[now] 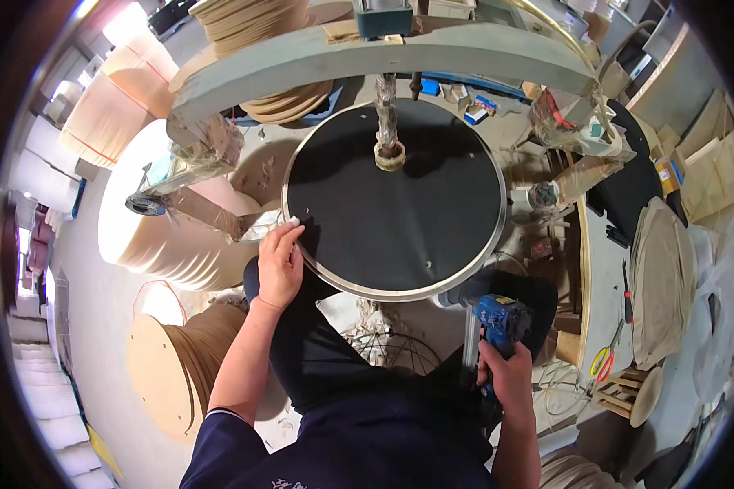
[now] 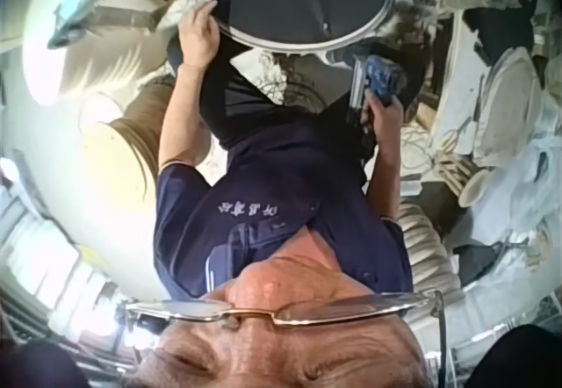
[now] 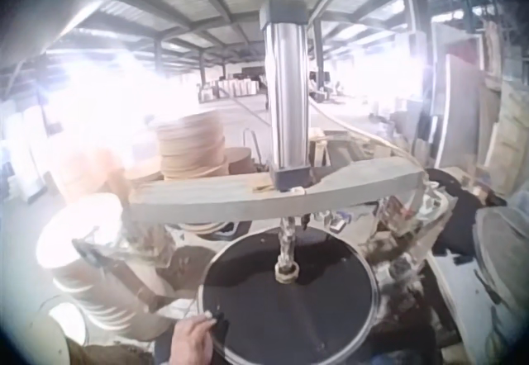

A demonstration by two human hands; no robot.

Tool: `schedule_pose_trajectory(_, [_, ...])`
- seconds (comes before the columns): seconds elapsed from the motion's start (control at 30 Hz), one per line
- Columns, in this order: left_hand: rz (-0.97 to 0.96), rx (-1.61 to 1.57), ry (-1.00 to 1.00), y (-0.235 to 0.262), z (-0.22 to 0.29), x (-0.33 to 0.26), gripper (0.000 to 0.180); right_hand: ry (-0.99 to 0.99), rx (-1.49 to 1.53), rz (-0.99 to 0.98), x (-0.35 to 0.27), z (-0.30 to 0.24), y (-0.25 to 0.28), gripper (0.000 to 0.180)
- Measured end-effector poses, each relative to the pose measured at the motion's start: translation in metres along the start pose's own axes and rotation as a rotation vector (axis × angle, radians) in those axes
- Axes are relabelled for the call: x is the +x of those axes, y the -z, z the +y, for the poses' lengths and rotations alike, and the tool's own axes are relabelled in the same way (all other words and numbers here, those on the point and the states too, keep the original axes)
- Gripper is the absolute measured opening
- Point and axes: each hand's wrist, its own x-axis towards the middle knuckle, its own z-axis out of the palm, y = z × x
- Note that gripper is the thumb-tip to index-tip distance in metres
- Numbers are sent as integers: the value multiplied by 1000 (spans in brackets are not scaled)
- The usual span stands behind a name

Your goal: Stapling fabric covers onto circular wooden furniture bases using a pneumatic press and staple gun.

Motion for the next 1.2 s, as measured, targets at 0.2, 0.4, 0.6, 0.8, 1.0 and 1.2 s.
schedule_pose_trajectory(0.2, [-75, -9, 10, 5, 3, -8, 39, -33, -33, 2, -2, 0, -4, 26])
schedule_pose_trajectory(0.4, [-120, -80, -238, -4, 19, -14, 28, -32, -26, 21, -4, -4, -5, 27])
schedule_pose_trajectory(0.6, [-155, -187, -416, -26, 53, -17, 25, -64, 3, -27, -1, -1, -3, 27])
schedule_pose_trajectory(0.8, [-120, -232, -427, -50, 90, -20, 20, -63, 22, -40, -3, 0, -1, 27])
schedule_pose_trajectory(1.0, [-70, -269, -368, -66, 116, -23, 20, -40, -2, -71, 1, -3, 2, 26])
schedule_pose_trajectory(1.2, [-70, -236, -359, -71, 124, -26, 21, -29, -24, -135, 1, -9, -2, 20])
